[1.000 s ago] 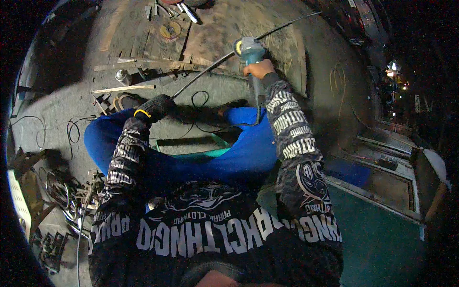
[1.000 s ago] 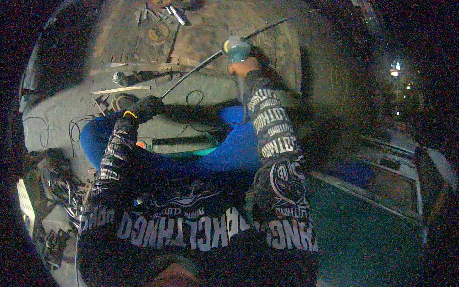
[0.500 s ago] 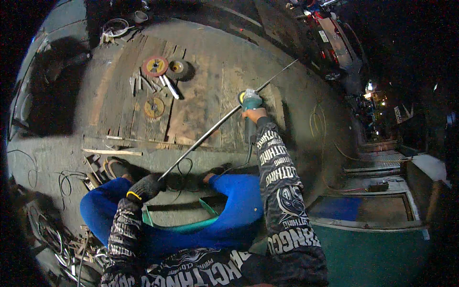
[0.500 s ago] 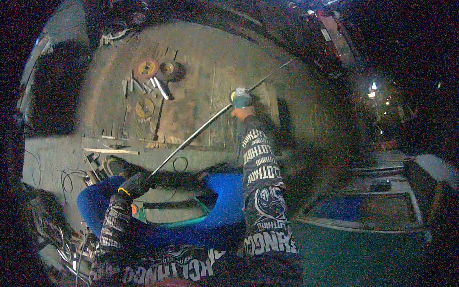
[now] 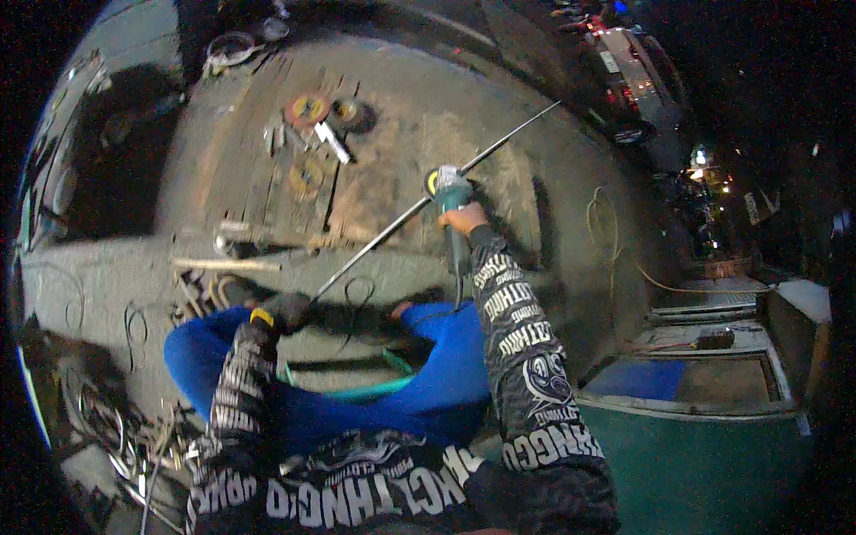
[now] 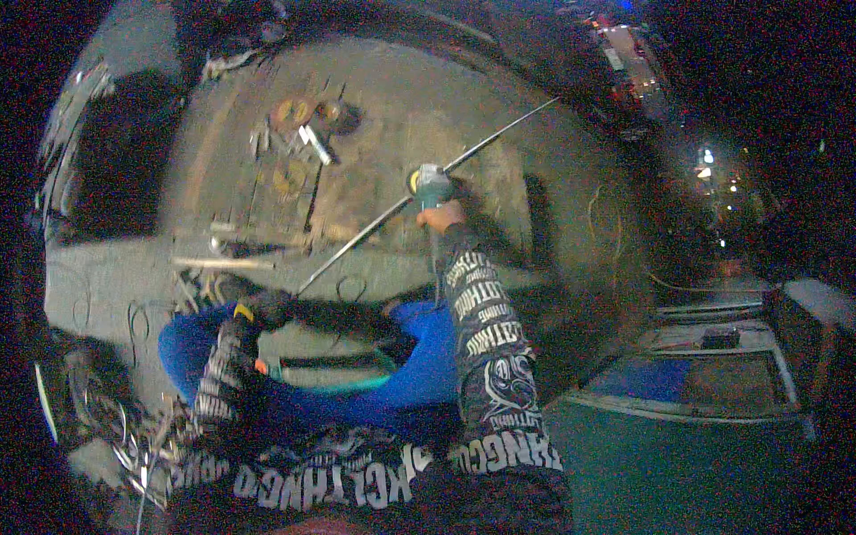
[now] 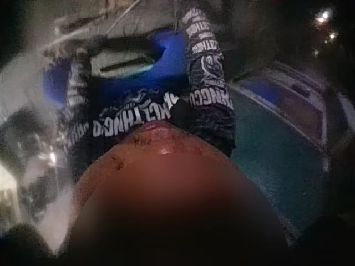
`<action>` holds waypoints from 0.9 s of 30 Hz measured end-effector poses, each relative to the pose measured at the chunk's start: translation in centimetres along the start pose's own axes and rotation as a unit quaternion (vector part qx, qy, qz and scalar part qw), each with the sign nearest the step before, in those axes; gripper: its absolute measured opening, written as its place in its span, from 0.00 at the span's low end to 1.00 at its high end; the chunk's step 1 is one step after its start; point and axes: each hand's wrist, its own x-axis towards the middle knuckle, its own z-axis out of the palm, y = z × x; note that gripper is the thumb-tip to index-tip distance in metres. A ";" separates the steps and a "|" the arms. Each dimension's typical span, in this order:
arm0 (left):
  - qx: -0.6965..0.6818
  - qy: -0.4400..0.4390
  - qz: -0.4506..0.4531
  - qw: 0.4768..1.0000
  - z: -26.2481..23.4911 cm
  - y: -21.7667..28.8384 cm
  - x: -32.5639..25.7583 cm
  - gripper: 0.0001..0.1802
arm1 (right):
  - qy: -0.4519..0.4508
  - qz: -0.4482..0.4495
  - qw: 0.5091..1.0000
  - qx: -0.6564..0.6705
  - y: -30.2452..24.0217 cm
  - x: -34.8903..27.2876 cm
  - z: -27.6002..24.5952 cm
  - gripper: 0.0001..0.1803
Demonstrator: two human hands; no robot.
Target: The person sits cross-legged on the floor and uses an angle grinder to smooth a long metal rod. They hold the rod with their left hand and move the grinder along its length, producing sparks. The person briefly pauses to look around before resuming the grinding.
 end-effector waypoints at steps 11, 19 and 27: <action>0.049 0.171 0.162 0.971 1.8 1.6 -2.5 0.09 | -0.009 -0.126 0.991 0.035 0.7 -16.6 8.8 0.35; -0.005 0.140 0.096 0.985 1.1 3.0 -4.5 0.13 | -0.016 -0.158 0.986 0.044 -1.5 -22.8 12.5 0.32; 0.033 0.112 0.100 0.988 -0.4 3.2 -4.2 0.11 | -0.062 -0.151 0.987 0.006 -2.0 -24.0 10.9 0.37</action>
